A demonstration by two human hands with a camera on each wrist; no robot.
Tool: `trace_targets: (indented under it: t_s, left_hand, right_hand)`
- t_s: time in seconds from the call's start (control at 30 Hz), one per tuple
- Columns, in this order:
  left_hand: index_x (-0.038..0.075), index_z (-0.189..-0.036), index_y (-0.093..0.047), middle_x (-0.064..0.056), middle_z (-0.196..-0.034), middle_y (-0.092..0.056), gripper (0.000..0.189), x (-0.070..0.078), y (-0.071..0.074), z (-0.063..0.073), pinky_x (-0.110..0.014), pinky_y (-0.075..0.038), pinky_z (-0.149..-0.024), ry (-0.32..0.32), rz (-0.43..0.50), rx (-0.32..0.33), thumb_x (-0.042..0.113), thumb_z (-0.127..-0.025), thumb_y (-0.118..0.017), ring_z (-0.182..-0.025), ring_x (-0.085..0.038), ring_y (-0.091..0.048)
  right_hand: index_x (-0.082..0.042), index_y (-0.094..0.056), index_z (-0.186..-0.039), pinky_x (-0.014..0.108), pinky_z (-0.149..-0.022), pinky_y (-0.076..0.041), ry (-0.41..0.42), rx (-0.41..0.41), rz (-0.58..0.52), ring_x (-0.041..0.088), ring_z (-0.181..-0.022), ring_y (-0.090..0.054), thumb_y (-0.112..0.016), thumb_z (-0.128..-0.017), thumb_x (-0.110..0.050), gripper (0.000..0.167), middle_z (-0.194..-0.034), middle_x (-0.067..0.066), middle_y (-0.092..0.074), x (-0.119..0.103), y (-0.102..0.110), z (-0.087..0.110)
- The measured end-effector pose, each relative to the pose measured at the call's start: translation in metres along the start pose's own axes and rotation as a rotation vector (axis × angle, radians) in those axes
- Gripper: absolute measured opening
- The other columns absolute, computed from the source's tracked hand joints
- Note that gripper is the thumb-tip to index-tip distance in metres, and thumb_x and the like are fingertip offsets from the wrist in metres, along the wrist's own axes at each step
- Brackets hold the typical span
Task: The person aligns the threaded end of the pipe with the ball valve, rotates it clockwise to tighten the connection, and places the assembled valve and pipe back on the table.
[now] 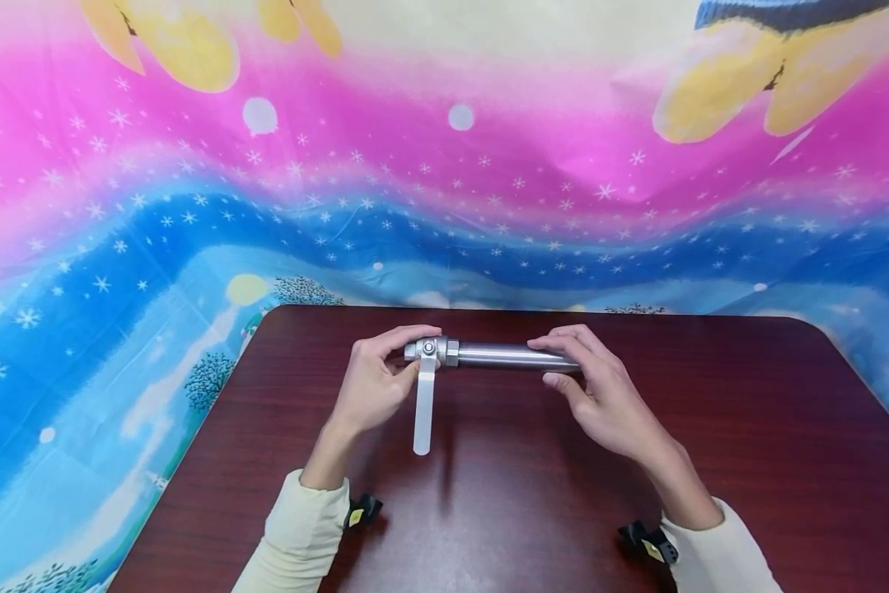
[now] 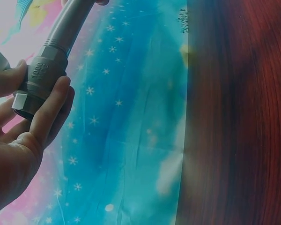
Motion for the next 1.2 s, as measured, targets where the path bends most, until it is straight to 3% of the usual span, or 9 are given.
trace_targets:
  t_s: [0.3, 0.6, 0.77, 0.9, 1.0, 1.13, 1.2]
  left_hand:
    - [0.009, -0.126, -0.079, -0.011, -0.119, -0.079, 0.047, 0.0016, 0.0005, 0.0005, -0.021, -0.056, -0.072, 0.003, 0.0, 0.003, -0.016, -0.089, -0.065, -0.089, -0.007, -0.064]
    - [0.008, -0.126, -0.079, -0.011, -0.12, -0.079, 0.047, 0.0023, 0.0007, 0.0013, -0.021, -0.057, -0.072, 0.004, 0.002, 0.002, -0.016, -0.089, -0.065, -0.089, -0.009, -0.065]
    - [0.009, -0.126, -0.079, -0.011, -0.119, -0.079, 0.046, 0.0015, 0.0005, 0.002, -0.021, -0.058, -0.073, 0.005, 0.007, 0.0, -0.016, -0.089, -0.066, -0.09, -0.009, -0.065]
    - [0.009, -0.126, -0.079, -0.01, -0.119, -0.079, 0.047, 0.0011, 0.0003, 0.002, -0.021, -0.059, -0.074, 0.006, -0.002, 0.002, -0.016, -0.089, -0.066, -0.089, -0.009, -0.066]
    - [0.009, -0.126, -0.079, -0.01, -0.119, -0.079, 0.047, 0.0008, 0.0006, 0.0016, -0.021, -0.058, -0.073, 0.008, -0.011, 0.008, -0.016, -0.088, -0.066, -0.088, -0.01, -0.065]
    - [0.01, -0.126, -0.079, -0.01, -0.118, -0.079, 0.048, -0.0002, 0.0006, 0.0007, -0.021, -0.057, -0.072, 0.011, -0.014, 0.011, -0.017, -0.088, -0.065, -0.088, -0.012, -0.066]
    - [0.01, -0.126, -0.079, -0.01, -0.118, -0.079, 0.049, -0.0008, 0.0002, 0.0003, -0.022, -0.056, -0.072, 0.015, -0.007, 0.008, -0.016, -0.088, -0.065, -0.087, -0.015, -0.066]
  right_hand:
    - [-0.018, -0.07, -0.14, 0.017, -0.073, -0.054, -0.028, -0.031, -0.049, 0.01, -0.082, -0.066, -0.072, -0.095, 0.009, 0.052, -0.128, 0.002, -0.065, 0.0026, -0.0011, 0.0005]
    - [-0.016, -0.069, -0.142, 0.018, -0.072, -0.055, -0.011, -0.038, -0.072, 0.01, -0.078, -0.066, -0.067, -0.1, 0.006, 0.048, -0.126, 0.002, -0.066, 0.001, -0.0011, 0.0008]
    - [-0.015, -0.067, -0.144, 0.014, -0.081, -0.058, -0.025, -0.058, -0.076, 0.01, -0.088, -0.07, -0.062, -0.104, 0.003, 0.044, -0.13, 0.005, -0.067, 0.0016, -0.0028, 0.0015]
    - [-0.016, -0.064, -0.147, 0.009, -0.098, -0.048, -0.045, -0.066, -0.042, 0.011, -0.115, -0.065, -0.063, -0.105, -0.001, 0.045, -0.142, 0.005, -0.064, 0.0025, -0.0053, 0.0017]
    - [-0.015, -0.064, -0.147, 0.01, -0.089, -0.044, -0.036, -0.05, -0.014, 0.011, -0.119, -0.056, -0.07, -0.1, 0.002, 0.051, -0.146, 0.006, -0.06, 0.0018, -0.0057, 0.0012]
    - [-0.014, -0.07, -0.138, 0.014, -0.072, -0.045, 0.007, 0.012, -0.024, 0.008, -0.11, -0.054, -0.076, -0.09, 0.013, 0.055, -0.138, 0.006, -0.06, -0.0012, -0.0024, -0.0003]
    - [-0.015, -0.074, -0.131, 0.013, -0.075, -0.046, 0.034, 0.048, -0.034, 0.007, -0.111, -0.055, -0.077, -0.087, 0.016, 0.054, -0.133, 0.005, -0.062, -0.0029, 0.0001, -0.0008]
Point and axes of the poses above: each hand's wrist, its own z-axis away from the middle knuckle, its own y-axis out of the back of the hand, x = y × z, the point moved 8 cm from there along -z, towards the middle knuckle
